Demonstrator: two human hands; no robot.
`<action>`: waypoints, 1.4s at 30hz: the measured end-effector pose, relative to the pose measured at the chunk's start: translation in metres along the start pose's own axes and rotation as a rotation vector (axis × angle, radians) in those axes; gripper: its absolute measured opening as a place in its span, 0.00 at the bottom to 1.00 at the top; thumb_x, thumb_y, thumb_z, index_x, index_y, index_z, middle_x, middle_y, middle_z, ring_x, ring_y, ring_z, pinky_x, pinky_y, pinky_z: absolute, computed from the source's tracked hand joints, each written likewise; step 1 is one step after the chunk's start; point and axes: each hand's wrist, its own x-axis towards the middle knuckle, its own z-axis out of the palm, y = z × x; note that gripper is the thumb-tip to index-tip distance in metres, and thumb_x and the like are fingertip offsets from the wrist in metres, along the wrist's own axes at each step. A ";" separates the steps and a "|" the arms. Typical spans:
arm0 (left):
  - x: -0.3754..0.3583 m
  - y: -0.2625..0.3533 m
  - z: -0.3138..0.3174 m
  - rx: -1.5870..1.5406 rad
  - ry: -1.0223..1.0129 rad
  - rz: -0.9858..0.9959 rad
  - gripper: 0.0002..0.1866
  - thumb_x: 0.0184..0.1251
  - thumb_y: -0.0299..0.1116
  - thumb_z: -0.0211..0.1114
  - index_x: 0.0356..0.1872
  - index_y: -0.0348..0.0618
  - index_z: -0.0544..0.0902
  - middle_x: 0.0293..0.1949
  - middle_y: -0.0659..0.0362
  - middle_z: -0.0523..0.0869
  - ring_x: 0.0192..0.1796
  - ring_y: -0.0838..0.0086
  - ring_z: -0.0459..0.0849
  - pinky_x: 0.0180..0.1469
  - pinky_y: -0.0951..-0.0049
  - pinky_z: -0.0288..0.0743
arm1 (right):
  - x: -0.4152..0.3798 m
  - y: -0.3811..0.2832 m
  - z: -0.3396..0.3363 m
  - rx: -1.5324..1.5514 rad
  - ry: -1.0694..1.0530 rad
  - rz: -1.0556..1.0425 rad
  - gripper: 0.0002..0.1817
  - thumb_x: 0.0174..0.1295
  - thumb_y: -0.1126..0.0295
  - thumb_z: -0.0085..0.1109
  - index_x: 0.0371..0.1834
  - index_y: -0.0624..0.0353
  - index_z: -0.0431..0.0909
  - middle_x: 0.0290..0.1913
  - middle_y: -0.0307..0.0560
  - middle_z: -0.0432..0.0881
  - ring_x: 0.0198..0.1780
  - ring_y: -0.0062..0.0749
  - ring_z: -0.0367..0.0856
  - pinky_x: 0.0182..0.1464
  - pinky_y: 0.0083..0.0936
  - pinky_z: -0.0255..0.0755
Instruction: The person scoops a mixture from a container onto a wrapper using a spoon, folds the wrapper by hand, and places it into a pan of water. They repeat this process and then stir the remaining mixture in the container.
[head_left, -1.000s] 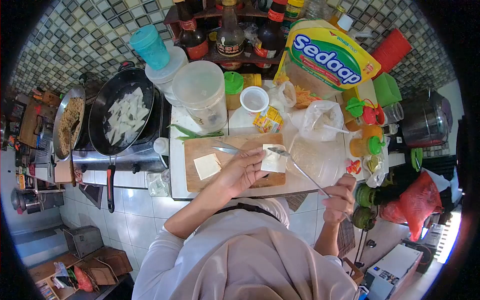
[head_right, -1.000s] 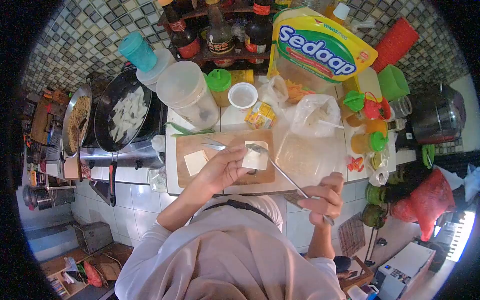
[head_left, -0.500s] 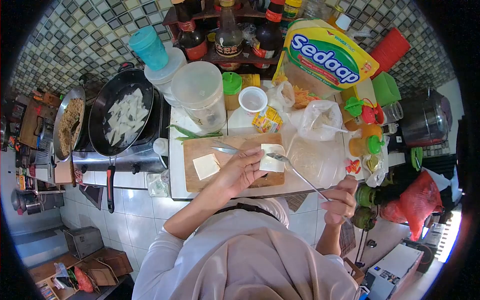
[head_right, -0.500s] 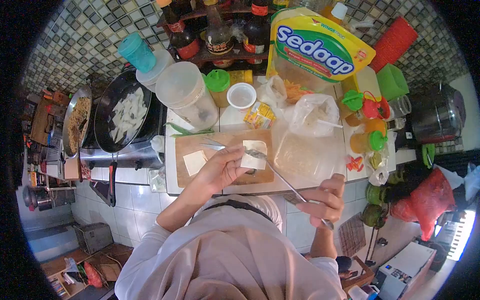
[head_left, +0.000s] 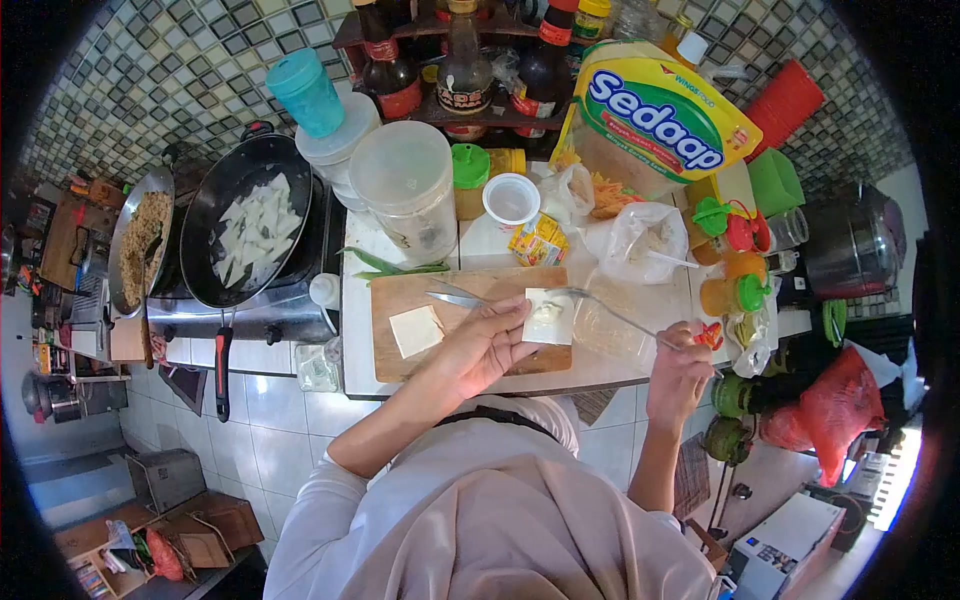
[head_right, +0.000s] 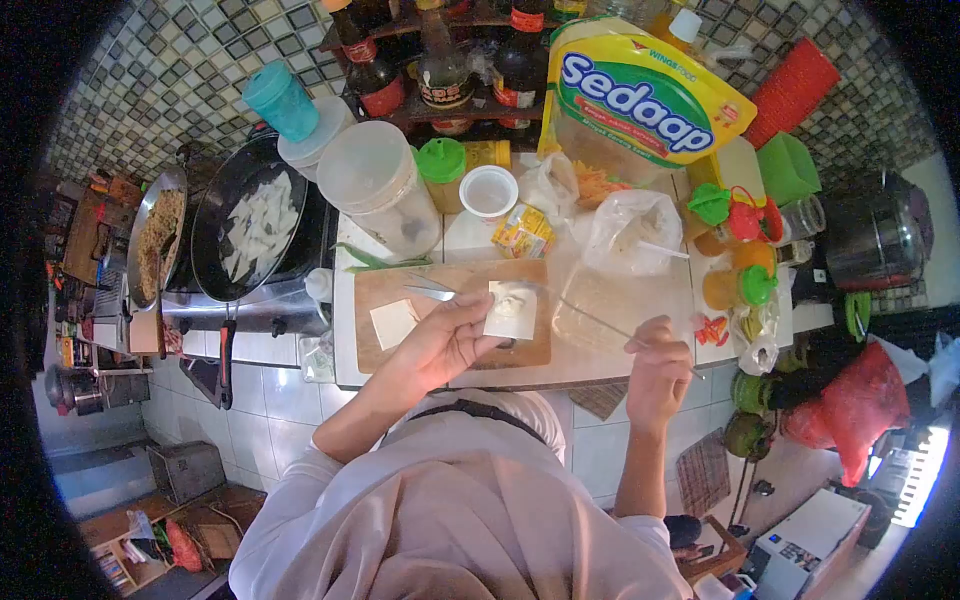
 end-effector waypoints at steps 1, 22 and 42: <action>-0.001 0.000 0.001 0.000 -0.013 -0.001 0.12 0.65 0.27 0.48 0.47 0.32 0.67 0.46 0.50 0.76 0.48 0.68 0.78 0.50 0.73 0.76 | 0.000 0.001 0.001 0.161 0.062 0.126 0.19 0.63 0.51 0.40 0.24 0.53 0.67 0.28 0.43 0.70 0.34 0.31 0.59 0.39 0.28 0.56; -0.003 0.000 0.006 -0.039 0.027 -0.030 0.12 0.65 0.28 0.49 0.47 0.34 0.69 0.47 0.49 0.76 0.49 0.64 0.78 0.52 0.65 0.75 | 0.004 0.009 -0.006 0.395 -0.031 0.433 0.28 0.57 0.38 0.34 0.15 0.50 0.57 0.25 0.35 0.57 0.38 0.28 0.56 0.41 0.24 0.51; -0.009 0.002 0.014 -0.076 -0.016 -0.123 0.17 0.64 0.31 0.51 0.52 0.36 0.66 0.50 0.53 0.74 0.52 0.66 0.75 0.53 0.65 0.73 | -0.005 0.031 0.001 0.553 0.078 0.489 0.25 0.62 0.43 0.30 0.16 0.49 0.56 0.21 0.35 0.55 0.28 0.24 0.54 0.36 0.21 0.51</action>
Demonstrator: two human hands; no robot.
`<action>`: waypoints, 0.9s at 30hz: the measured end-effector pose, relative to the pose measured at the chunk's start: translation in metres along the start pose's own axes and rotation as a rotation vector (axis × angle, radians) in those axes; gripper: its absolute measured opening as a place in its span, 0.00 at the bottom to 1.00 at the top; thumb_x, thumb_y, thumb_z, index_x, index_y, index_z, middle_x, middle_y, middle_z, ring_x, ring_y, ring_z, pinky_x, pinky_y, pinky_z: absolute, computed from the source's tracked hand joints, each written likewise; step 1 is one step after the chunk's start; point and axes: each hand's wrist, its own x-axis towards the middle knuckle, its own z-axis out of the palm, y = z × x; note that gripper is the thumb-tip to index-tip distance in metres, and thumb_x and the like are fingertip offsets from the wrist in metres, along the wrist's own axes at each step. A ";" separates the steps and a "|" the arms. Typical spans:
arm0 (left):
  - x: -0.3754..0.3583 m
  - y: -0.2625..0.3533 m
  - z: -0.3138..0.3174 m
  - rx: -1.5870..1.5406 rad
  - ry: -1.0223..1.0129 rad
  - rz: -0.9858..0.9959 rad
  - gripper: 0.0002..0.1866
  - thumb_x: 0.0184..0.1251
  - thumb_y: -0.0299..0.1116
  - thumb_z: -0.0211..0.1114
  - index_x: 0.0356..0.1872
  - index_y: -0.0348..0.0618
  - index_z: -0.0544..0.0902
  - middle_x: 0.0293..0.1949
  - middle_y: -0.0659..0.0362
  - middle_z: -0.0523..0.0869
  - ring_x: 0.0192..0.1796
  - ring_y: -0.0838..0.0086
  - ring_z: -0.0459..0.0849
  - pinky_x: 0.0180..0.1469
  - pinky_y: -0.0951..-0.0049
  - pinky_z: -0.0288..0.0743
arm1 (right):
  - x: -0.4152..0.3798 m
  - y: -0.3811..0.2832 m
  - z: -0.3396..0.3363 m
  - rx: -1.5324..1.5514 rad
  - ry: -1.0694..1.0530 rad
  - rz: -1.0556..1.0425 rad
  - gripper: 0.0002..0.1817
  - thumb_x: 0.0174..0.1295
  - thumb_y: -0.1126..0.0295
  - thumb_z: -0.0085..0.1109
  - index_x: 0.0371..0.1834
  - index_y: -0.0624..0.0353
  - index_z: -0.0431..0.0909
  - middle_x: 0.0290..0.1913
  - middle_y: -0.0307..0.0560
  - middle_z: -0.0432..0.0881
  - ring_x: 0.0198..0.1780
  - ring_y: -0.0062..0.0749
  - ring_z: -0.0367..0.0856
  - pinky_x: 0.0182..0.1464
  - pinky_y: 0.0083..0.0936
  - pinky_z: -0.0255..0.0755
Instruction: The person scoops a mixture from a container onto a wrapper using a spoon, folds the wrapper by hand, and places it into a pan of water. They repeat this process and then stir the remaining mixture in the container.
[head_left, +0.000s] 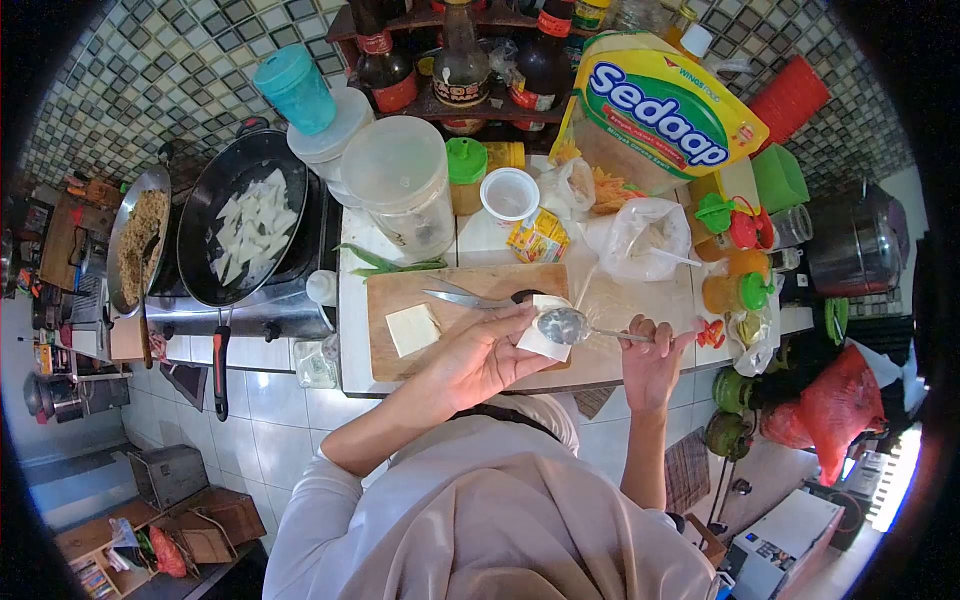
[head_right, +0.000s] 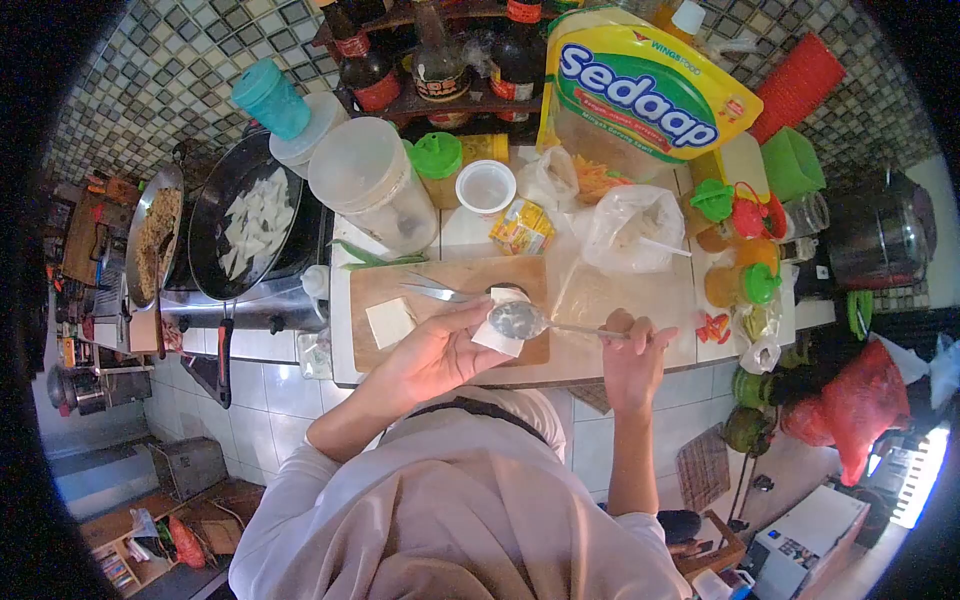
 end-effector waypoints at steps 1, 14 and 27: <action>0.000 0.000 0.000 -0.020 -0.009 -0.015 0.16 0.64 0.31 0.52 0.52 0.37 0.66 0.50 0.53 0.74 0.52 0.66 0.75 0.53 0.64 0.74 | 0.000 0.001 -0.001 0.018 0.003 0.001 0.25 0.62 0.43 0.31 0.16 0.48 0.57 0.21 0.35 0.55 0.28 0.24 0.54 0.36 0.21 0.51; 0.010 -0.009 -0.009 -0.123 0.021 -0.008 0.15 0.65 0.31 0.50 0.50 0.38 0.66 0.50 0.52 0.73 0.52 0.62 0.74 0.55 0.60 0.71 | -0.008 0.000 -0.008 -0.017 0.021 0.059 0.23 0.63 0.45 0.33 0.16 0.46 0.57 0.21 0.32 0.58 0.34 0.24 0.58 0.38 0.22 0.54; 0.012 0.008 -0.019 0.065 -0.069 0.236 0.18 0.65 0.33 0.48 0.53 0.35 0.64 0.51 0.46 0.72 0.54 0.60 0.73 0.56 0.60 0.70 | -0.015 -0.033 -0.056 -0.013 0.350 -0.101 0.22 0.62 0.45 0.37 0.22 0.49 0.67 0.26 0.34 0.68 0.36 0.24 0.63 0.39 0.24 0.59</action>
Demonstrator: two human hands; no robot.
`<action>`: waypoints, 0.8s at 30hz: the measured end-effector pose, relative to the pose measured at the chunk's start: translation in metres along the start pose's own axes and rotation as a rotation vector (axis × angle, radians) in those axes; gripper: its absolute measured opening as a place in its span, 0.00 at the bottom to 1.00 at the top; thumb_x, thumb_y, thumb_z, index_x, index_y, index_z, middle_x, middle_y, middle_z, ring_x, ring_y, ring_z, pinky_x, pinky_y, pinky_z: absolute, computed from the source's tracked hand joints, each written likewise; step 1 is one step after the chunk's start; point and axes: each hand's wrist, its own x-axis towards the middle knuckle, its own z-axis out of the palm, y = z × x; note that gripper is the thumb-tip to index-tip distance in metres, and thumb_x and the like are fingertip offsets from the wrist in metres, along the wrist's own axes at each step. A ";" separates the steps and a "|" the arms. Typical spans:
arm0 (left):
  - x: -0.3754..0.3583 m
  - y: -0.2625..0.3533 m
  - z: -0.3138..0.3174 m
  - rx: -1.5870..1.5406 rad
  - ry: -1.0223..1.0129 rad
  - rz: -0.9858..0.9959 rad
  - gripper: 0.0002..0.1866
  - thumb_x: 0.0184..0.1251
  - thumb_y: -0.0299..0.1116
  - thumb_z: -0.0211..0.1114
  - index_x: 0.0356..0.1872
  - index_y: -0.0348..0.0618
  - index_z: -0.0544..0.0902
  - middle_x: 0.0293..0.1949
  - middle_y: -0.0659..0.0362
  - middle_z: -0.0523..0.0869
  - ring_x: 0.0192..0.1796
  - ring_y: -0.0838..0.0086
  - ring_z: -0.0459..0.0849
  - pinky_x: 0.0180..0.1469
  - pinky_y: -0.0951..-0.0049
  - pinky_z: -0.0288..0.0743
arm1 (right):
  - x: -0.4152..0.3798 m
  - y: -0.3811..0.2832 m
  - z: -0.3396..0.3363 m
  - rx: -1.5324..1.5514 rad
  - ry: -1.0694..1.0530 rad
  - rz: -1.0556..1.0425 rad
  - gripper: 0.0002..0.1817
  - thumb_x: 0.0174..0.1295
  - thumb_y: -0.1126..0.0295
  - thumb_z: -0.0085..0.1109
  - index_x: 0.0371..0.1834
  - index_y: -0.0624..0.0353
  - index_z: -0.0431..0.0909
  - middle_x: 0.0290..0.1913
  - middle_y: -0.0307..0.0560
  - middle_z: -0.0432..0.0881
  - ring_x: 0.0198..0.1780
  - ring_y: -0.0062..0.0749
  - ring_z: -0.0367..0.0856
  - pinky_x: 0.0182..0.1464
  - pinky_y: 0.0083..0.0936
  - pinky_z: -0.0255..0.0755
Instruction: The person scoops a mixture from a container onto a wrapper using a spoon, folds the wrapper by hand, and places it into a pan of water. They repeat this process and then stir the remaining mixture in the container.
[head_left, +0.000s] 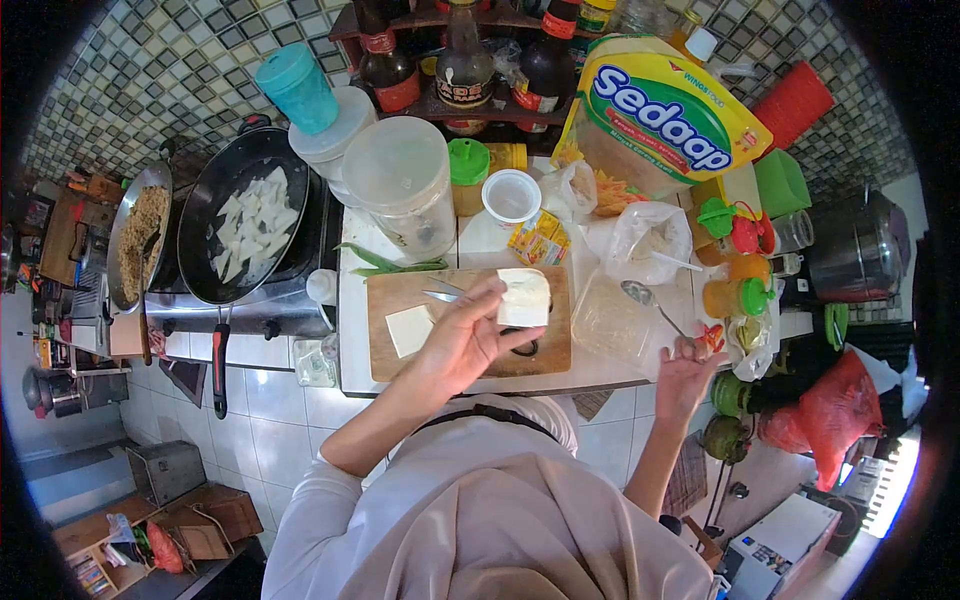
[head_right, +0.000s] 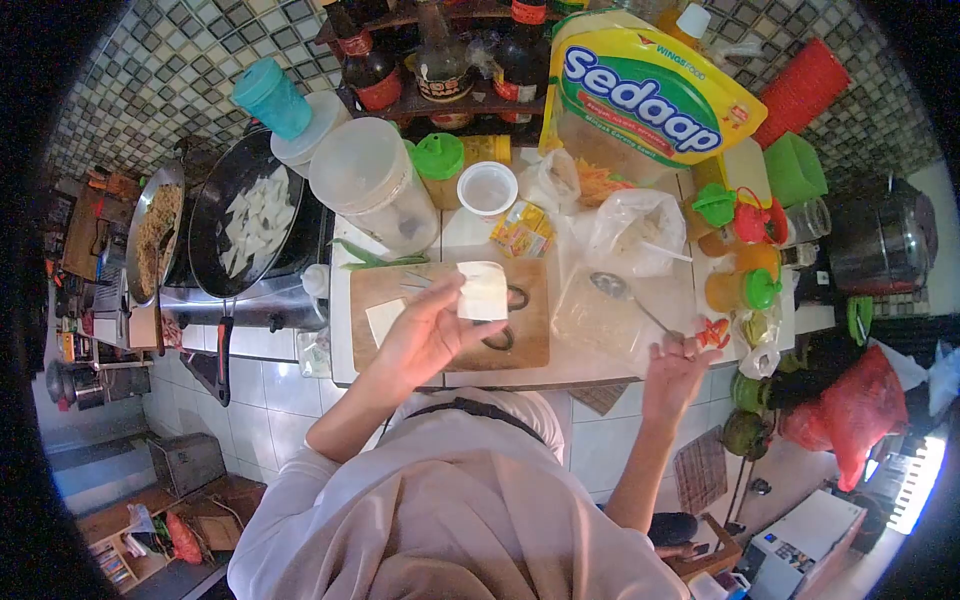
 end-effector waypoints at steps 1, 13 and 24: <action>0.000 0.003 -0.004 0.033 0.017 0.045 0.17 0.66 0.33 0.48 0.52 0.34 0.64 0.51 0.46 0.72 0.54 0.59 0.73 0.55 0.61 0.71 | 0.002 -0.005 -0.010 -0.143 0.051 -0.115 0.23 0.62 0.45 0.38 0.22 0.52 0.68 0.27 0.35 0.69 0.35 0.24 0.64 0.37 0.22 0.58; -0.005 0.003 0.001 0.122 0.040 0.078 0.21 0.68 0.36 0.44 0.54 0.29 0.62 0.52 0.45 0.71 0.55 0.58 0.72 0.56 0.62 0.70 | 0.014 0.011 -0.017 -1.147 0.278 -0.056 0.15 0.65 0.64 0.43 0.40 0.65 0.76 0.34 0.47 0.78 0.33 0.26 0.69 0.45 0.27 0.60; -0.007 -0.004 0.002 0.112 0.108 0.017 0.22 0.68 0.39 0.43 0.55 0.33 0.62 0.54 0.48 0.72 0.56 0.62 0.71 0.57 0.61 0.68 | -0.013 0.022 0.064 -1.533 0.058 -1.005 0.19 0.48 0.72 0.60 0.47 0.61 0.72 0.41 0.50 0.68 0.48 0.42 0.65 0.53 0.37 0.58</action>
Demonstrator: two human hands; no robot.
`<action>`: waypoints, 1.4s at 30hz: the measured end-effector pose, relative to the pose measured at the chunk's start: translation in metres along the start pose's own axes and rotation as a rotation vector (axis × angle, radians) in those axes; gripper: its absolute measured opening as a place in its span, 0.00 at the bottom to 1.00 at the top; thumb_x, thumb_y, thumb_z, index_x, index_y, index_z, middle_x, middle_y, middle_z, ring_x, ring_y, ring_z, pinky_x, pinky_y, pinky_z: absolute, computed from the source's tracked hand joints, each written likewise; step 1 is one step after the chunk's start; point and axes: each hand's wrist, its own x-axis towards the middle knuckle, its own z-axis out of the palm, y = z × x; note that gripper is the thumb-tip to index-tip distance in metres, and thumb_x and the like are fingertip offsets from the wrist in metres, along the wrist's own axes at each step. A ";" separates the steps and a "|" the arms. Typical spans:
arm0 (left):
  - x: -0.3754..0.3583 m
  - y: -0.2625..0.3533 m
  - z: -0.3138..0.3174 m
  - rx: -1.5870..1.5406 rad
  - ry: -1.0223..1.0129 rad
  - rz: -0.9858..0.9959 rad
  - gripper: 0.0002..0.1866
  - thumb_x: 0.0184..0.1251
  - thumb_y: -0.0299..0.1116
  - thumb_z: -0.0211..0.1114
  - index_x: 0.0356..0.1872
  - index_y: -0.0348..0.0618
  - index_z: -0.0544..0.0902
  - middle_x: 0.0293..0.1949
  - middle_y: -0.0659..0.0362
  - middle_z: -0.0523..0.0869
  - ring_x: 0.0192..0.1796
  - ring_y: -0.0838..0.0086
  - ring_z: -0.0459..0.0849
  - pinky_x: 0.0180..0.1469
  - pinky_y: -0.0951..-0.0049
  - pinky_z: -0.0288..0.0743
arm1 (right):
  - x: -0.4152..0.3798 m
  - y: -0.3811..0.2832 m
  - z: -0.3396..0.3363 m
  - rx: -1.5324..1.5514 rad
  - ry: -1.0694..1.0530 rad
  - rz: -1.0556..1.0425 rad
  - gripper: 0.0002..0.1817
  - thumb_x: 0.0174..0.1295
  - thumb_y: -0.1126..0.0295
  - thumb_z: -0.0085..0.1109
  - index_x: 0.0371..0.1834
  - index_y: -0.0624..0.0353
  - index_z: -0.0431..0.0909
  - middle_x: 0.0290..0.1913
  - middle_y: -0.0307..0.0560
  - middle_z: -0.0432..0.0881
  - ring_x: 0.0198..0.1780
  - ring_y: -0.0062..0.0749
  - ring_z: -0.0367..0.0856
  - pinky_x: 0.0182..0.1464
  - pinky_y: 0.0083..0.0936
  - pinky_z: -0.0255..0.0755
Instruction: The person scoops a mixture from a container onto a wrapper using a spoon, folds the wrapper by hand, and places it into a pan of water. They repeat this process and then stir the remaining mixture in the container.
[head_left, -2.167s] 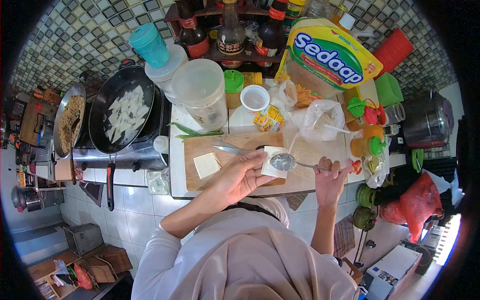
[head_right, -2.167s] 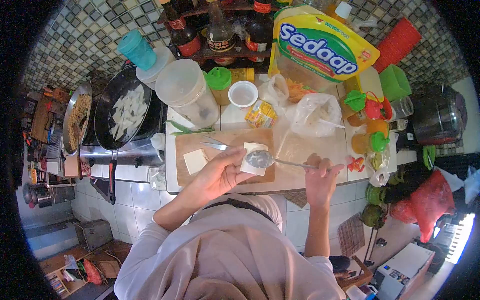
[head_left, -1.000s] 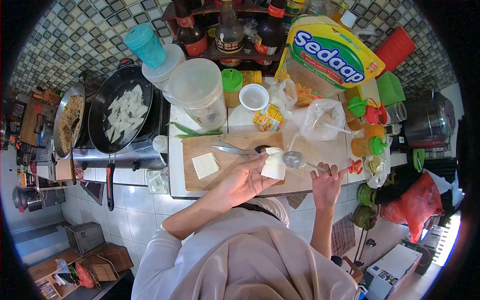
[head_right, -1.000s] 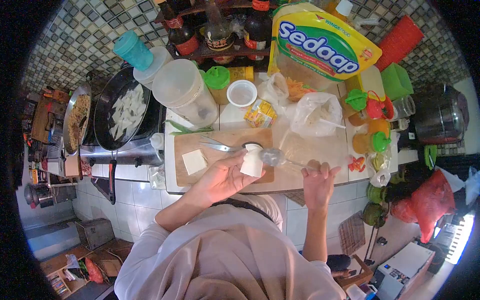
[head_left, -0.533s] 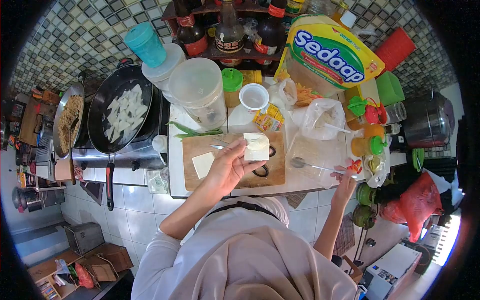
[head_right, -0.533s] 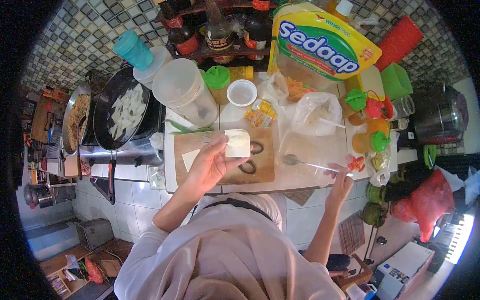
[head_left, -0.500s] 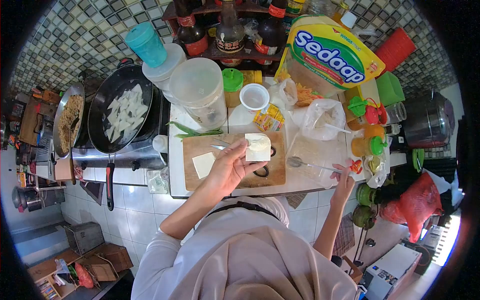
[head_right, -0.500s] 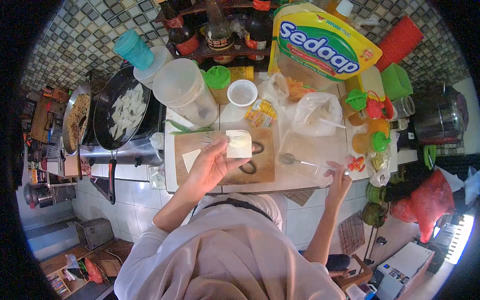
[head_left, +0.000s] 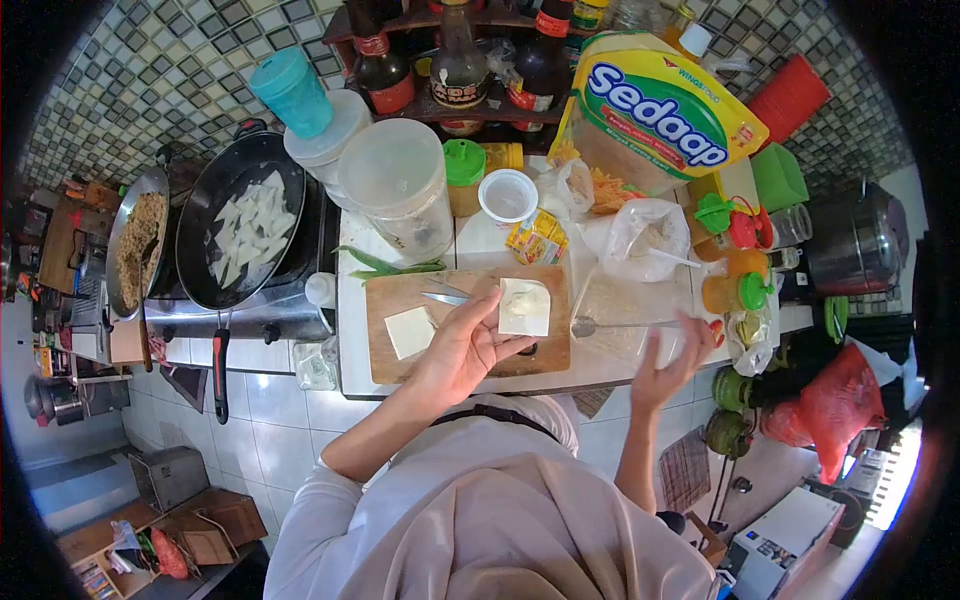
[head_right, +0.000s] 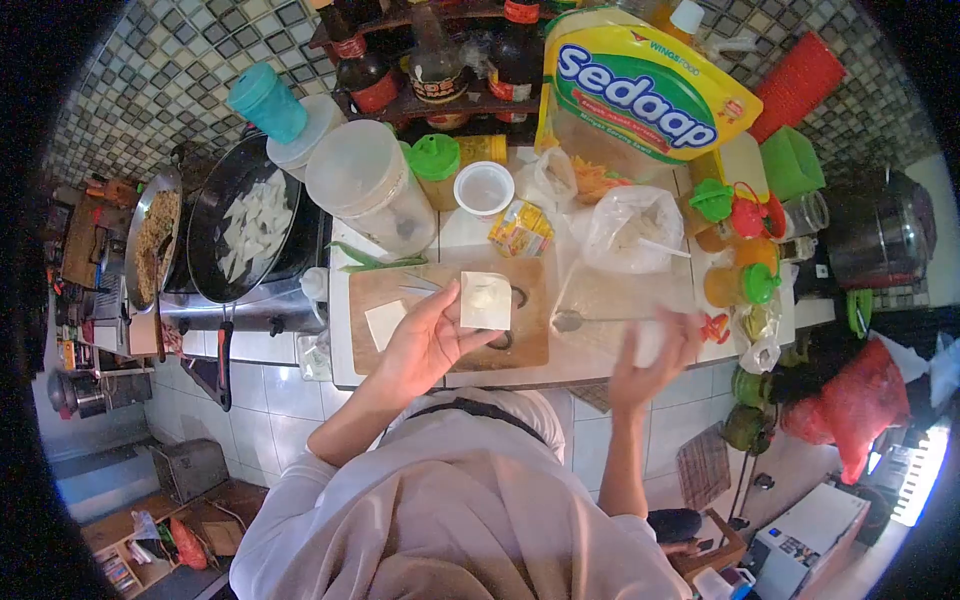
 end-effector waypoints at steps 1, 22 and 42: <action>0.000 -0.001 0.001 0.003 -0.003 -0.005 0.22 0.68 0.39 0.43 0.55 0.33 0.62 0.54 0.48 0.72 0.56 0.62 0.71 0.57 0.61 0.68 | -0.004 -0.010 0.002 0.104 -0.080 -0.021 0.19 0.45 0.73 0.62 0.44 0.58 0.75 0.40 0.49 0.68 0.46 0.40 0.65 0.50 0.36 0.59; -0.006 -0.022 0.001 -0.052 -0.123 -0.011 0.22 0.67 0.38 0.42 0.57 0.34 0.61 0.54 0.51 0.72 0.55 0.66 0.72 0.58 0.63 0.65 | 0.006 -0.049 0.012 0.296 -0.316 -0.449 0.11 0.33 0.65 0.66 0.26 0.42 0.83 0.30 0.31 0.73 0.34 0.30 0.65 0.38 0.28 0.60; -0.007 -0.016 0.003 -0.177 -0.077 -0.110 0.21 0.65 0.37 0.47 0.55 0.35 0.62 0.55 0.49 0.69 0.58 0.63 0.69 0.61 0.60 0.63 | 0.014 -0.036 0.015 0.382 -0.344 -0.398 0.13 0.30 0.68 0.67 0.25 0.46 0.82 0.30 0.36 0.72 0.34 0.33 0.67 0.38 0.29 0.61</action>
